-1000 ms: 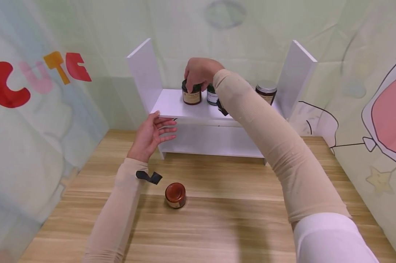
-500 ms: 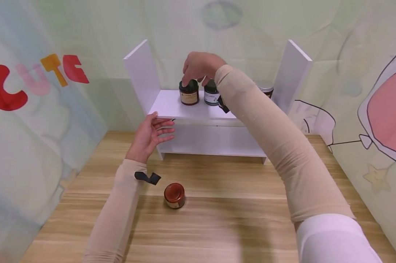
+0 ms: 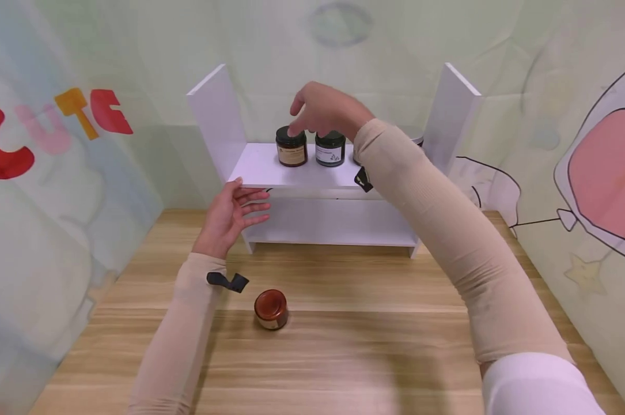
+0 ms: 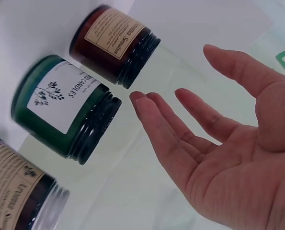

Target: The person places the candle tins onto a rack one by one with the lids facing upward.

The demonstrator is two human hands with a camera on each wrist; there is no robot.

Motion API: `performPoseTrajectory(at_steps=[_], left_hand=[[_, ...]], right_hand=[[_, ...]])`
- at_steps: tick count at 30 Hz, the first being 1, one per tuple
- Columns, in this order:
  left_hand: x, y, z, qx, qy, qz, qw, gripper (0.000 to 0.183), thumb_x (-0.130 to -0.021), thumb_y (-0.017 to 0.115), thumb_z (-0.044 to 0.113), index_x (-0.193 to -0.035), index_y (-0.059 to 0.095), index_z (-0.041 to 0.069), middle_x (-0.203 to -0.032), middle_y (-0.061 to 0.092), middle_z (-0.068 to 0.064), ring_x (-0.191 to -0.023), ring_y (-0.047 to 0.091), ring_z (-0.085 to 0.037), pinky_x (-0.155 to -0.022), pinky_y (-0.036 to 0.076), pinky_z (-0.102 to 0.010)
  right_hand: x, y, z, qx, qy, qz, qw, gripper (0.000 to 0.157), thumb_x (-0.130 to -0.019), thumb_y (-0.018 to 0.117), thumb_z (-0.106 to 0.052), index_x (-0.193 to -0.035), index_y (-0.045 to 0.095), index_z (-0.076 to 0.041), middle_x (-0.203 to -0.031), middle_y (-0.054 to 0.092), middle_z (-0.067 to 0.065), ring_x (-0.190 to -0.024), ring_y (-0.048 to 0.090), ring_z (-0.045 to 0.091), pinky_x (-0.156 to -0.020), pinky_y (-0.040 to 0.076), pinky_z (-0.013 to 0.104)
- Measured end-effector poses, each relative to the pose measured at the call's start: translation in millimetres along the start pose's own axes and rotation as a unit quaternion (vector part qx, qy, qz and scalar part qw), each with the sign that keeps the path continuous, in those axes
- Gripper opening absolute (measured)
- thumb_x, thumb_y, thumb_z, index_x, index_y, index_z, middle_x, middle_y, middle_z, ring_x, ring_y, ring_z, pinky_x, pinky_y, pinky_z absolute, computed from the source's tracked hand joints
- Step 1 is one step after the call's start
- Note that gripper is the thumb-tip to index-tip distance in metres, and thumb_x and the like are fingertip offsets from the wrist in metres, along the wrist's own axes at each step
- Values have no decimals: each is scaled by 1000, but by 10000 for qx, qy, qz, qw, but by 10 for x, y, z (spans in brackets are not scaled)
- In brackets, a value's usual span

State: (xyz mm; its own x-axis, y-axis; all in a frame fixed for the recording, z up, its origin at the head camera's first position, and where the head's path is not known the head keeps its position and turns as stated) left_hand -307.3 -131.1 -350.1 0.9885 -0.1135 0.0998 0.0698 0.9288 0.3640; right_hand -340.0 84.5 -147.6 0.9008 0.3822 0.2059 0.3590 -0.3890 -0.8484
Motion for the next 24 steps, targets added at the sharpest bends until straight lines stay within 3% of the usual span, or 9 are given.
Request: performPoseTrajectory(at_steps=[10,17,24], left_hand=[[2,-50,37,-84,-33,-65,9999,49,-108,42,43,-115,67,1,-100,76,-5,-96,72,-29,-79,61,-41],[29,-114,69,-28,-17,-27,10000,49,-108,42,42,-116,66,0,-98,76,-4,-92,72,-26,-78,61,-40],[40,-118,60,-30,-21,16,10000,50,-109,41,42,-120,63,-1,-98,76,-4,-92,72,-25,-79,60,-40]], right_hand=[[311,149,114,-161,-445,374,9982,58,-97,69,-31,-147,49,-11,-133,65,9,-114,65,28,-104,47,43],[428,342,136,-21,-684,573,9960,56,-96,70,-34,-145,53,-14,-127,67,4,-119,59,20,-103,45,42],[543,568,182,-138,-1170,801,9898,50,-93,74,-31,-139,59,-16,-121,71,3,-114,65,20,-94,51,40]])
Point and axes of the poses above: each hand's wrist, its own x-axis away from the middle knuckle, its own y-axis out of the palm, z = x × y, the point moved 3 cm from there along -x, towards the middle knuckle
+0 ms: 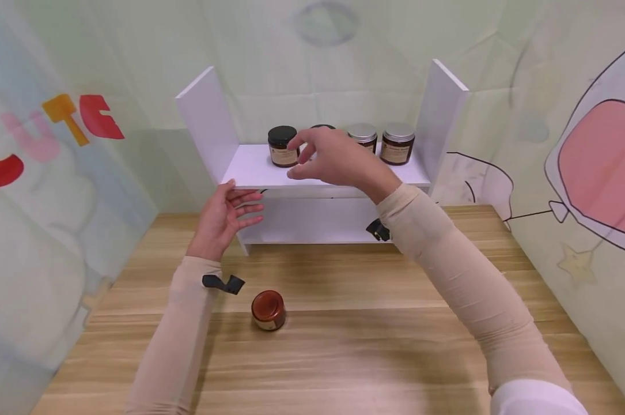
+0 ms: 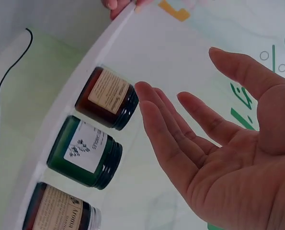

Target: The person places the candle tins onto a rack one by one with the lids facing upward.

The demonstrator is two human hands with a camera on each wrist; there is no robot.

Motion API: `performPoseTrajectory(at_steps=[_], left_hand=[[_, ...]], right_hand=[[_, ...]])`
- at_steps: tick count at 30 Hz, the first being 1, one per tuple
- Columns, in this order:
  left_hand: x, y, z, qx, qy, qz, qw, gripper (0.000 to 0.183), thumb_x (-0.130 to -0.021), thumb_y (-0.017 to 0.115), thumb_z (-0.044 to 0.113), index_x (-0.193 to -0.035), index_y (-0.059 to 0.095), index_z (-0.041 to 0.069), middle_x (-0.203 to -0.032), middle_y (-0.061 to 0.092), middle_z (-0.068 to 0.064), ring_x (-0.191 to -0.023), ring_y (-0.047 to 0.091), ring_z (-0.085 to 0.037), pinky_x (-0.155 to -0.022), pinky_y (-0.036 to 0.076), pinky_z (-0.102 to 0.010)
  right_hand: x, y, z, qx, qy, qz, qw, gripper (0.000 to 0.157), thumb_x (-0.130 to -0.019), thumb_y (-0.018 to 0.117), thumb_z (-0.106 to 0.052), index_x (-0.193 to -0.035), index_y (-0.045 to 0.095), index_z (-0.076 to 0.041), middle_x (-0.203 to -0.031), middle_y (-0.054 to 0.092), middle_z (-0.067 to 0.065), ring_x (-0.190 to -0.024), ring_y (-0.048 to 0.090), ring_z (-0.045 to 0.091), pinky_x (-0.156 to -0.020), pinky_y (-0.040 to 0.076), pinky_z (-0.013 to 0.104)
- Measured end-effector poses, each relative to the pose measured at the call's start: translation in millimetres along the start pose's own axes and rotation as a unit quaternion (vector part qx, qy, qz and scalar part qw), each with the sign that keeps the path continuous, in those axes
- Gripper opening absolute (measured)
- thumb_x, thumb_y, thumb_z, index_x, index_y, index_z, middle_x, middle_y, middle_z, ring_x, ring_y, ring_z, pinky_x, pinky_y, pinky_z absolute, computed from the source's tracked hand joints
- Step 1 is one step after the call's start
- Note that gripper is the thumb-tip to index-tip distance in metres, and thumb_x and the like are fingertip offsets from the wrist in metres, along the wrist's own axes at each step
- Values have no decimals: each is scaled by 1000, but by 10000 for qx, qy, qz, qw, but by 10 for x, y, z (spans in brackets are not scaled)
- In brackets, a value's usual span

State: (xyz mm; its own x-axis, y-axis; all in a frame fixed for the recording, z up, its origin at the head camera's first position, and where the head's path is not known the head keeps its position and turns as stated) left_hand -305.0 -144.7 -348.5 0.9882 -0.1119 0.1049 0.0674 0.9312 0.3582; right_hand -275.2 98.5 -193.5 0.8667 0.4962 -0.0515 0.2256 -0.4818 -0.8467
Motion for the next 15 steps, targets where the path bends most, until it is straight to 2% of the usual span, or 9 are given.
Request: performPoseTrajectory(at_steps=[7,15], left_hand=[[-6,22,-18,14,54,-47,10000,48,-109,41,42,-115,65,1,-97,76,-4,-87,73,-22,-77,61,-39],[-11,39,-15,16,65,-87,9999,48,-109,41,41,-114,66,1,-96,76,-4,-86,73,-22,-77,61,-40]], right_hand=[[224,227,72,-582,-193,162,9980,48,-91,77,-27,-135,62,-16,-121,71,8,-107,72,19,-89,56,42],[428,436,221,-1391,-68,363,9896,48,-90,78,-24,-134,62,-13,-115,72,5,-103,72,19,-87,56,42]])
Point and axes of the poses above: each hand's wrist, its own x-axis away from the middle knuckle, its own y-axis out of the palm, z = x × y, the point moved 3 cm from there along -x, towards the middle knuckle
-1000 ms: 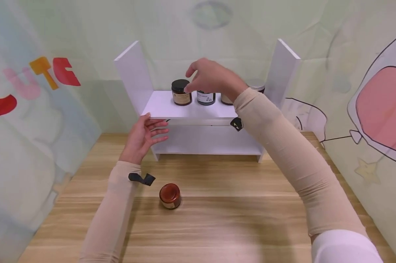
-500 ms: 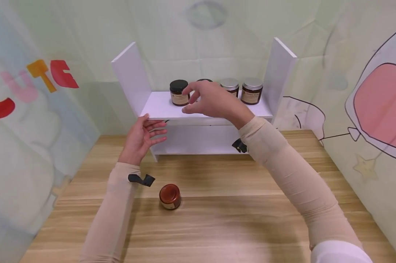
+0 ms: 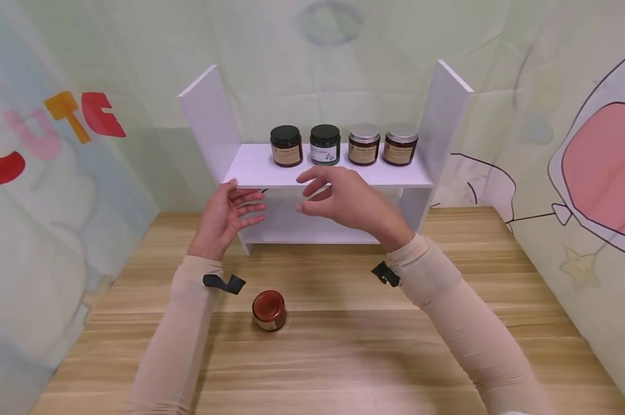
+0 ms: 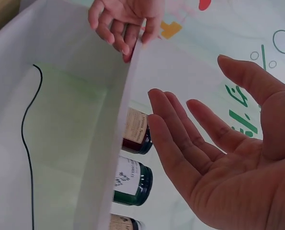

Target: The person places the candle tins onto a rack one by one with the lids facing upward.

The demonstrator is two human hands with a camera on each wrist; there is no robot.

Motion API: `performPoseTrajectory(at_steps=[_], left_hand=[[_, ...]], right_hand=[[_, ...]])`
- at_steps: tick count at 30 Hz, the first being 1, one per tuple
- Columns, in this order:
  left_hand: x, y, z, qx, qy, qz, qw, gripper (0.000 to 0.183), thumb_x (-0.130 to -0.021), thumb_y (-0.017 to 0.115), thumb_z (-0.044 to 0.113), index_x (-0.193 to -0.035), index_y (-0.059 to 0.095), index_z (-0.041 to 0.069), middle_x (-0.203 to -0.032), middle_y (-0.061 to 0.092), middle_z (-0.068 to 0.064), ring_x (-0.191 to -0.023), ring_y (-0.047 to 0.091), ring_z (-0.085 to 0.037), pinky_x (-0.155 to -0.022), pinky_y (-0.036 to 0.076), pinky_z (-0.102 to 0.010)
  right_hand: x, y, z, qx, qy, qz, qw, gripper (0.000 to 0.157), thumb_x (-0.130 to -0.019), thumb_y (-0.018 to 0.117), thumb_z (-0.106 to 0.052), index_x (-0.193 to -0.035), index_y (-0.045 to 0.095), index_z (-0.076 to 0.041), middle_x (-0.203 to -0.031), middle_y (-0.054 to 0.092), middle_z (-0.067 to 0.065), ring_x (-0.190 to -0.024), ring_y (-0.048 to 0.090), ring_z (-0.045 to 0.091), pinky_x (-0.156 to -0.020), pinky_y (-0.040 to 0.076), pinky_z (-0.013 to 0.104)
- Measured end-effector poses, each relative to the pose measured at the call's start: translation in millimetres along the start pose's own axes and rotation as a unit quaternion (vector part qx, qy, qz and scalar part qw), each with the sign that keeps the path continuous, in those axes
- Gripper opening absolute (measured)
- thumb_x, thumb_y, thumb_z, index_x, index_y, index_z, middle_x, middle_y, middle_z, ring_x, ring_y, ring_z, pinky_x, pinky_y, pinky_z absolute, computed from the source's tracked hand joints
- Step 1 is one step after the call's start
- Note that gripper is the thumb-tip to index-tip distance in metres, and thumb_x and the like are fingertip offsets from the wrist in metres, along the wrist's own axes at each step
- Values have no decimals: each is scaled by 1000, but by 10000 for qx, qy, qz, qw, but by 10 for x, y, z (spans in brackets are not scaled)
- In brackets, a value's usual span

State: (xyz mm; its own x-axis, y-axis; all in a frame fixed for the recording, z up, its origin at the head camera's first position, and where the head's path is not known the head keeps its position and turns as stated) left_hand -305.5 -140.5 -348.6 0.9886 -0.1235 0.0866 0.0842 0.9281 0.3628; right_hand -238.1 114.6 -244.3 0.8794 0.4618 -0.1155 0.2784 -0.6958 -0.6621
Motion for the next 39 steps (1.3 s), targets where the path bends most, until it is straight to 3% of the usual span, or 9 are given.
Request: performPoseTrajectory(at_steps=[4,14,39], left_hand=[[4,17,-5,-47,-23,31,10000,48,-109,41,42,-114,66,1,-97,76,-4,-86,73,-22,-76,61,-40],[16,16,-15,-110,7,34,9999,49,-109,41,43,-117,64,1,-99,75,-4,-90,72,-22,-79,60,-40],[20,26,0,-81,94,-16,9999,49,-108,42,43,-116,65,1,-96,76,-3,-88,72,-22,-77,61,-39]], right_hand=[[118,110,97,-100,-21,65,9999,44,-91,78,-27,-131,63,-17,-115,71,2,-100,72,17,-85,58,39],[274,362,271,-443,7,72,9990,45,-89,80,-25,-130,65,-15,-115,72,3,-100,73,19,-84,59,37],[441,994,711,-978,201,-331,9945,43,-89,78,-18,-130,65,-11,-111,71,4,-98,70,19,-82,58,33]])
Point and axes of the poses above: each hand's wrist, its own x-axis away from the middle knuckle, its own y-axis out of the palm, z = x × y, the point moved 3 cm from there along -x, towards the middle knuckle
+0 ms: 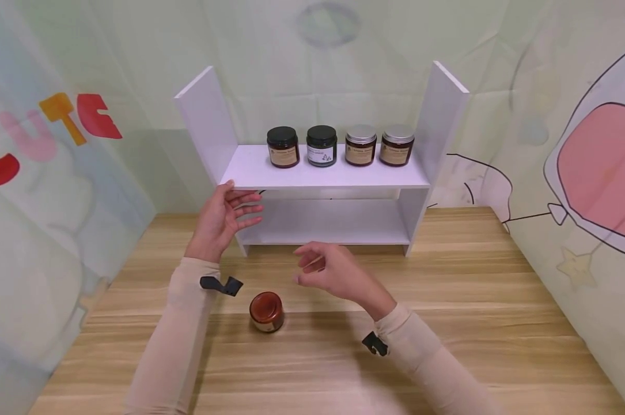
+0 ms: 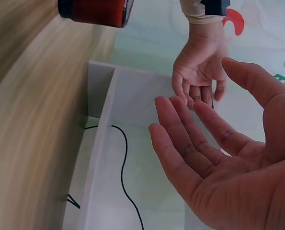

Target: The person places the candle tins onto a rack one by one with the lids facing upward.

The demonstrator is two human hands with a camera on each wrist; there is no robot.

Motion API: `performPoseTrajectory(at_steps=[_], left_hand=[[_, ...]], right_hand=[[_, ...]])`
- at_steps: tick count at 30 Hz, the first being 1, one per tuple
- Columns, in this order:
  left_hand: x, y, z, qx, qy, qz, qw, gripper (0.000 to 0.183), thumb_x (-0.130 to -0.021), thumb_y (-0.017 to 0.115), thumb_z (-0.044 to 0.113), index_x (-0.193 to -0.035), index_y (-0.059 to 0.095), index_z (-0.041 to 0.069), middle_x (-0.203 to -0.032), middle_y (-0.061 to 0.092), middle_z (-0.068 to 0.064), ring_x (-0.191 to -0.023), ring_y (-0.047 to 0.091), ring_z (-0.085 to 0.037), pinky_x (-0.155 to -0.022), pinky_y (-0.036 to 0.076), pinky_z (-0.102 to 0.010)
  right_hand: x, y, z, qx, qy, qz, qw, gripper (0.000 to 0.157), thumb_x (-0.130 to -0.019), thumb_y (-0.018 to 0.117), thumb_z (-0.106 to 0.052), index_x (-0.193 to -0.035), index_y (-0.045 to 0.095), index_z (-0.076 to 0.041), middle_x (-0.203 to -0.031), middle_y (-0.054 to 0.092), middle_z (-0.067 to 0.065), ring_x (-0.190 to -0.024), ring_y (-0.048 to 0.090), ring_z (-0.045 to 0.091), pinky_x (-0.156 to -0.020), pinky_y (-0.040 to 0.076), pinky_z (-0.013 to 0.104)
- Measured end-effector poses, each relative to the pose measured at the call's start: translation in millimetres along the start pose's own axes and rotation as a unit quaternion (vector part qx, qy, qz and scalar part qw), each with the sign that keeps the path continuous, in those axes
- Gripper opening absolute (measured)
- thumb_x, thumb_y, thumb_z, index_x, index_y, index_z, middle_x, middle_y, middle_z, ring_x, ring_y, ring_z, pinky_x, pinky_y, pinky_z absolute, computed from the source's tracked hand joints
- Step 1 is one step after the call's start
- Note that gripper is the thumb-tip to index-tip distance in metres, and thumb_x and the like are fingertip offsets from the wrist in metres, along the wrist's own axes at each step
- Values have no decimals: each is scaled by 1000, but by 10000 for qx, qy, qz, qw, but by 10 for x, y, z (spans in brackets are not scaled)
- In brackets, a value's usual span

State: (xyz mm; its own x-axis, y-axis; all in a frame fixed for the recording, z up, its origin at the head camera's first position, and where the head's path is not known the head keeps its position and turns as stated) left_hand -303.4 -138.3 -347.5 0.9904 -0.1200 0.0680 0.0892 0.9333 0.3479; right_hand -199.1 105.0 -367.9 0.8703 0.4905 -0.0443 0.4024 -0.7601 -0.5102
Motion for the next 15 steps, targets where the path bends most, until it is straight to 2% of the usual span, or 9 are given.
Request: performPoseTrajectory(at_steps=[7,15], left_hand=[[3,3,4,32,1,16,10000,48,-108,43,43,-115,66,0,-96,76,-3,-88,72,-23,-76,61,-39],[8,2,8,-32,-19,32,10000,50,-108,42,43,-118,65,-1,-96,76,-2,-89,72,-23,-77,61,-39]], right_hand=[[24,95,83,-197,28,-79,9998,45,-88,79,-16,-129,65,-5,-110,71,9,-97,71,21,-82,58,31],[34,189,208,-363,-72,-206,9991,46,-87,79,-13,-130,64,-5,-111,71,9,-97,72,21,-83,59,29]])
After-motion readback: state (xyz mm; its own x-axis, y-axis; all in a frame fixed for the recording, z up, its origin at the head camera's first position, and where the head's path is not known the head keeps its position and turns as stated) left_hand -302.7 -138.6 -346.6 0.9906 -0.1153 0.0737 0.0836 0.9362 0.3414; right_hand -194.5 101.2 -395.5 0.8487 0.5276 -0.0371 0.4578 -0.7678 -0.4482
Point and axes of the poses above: each hand's wrist, its own x-axis away from the middle knuckle, its own y-axis out of the palm, z = x × y, the point moved 3 cm from there along -x, towards the middle knuckle
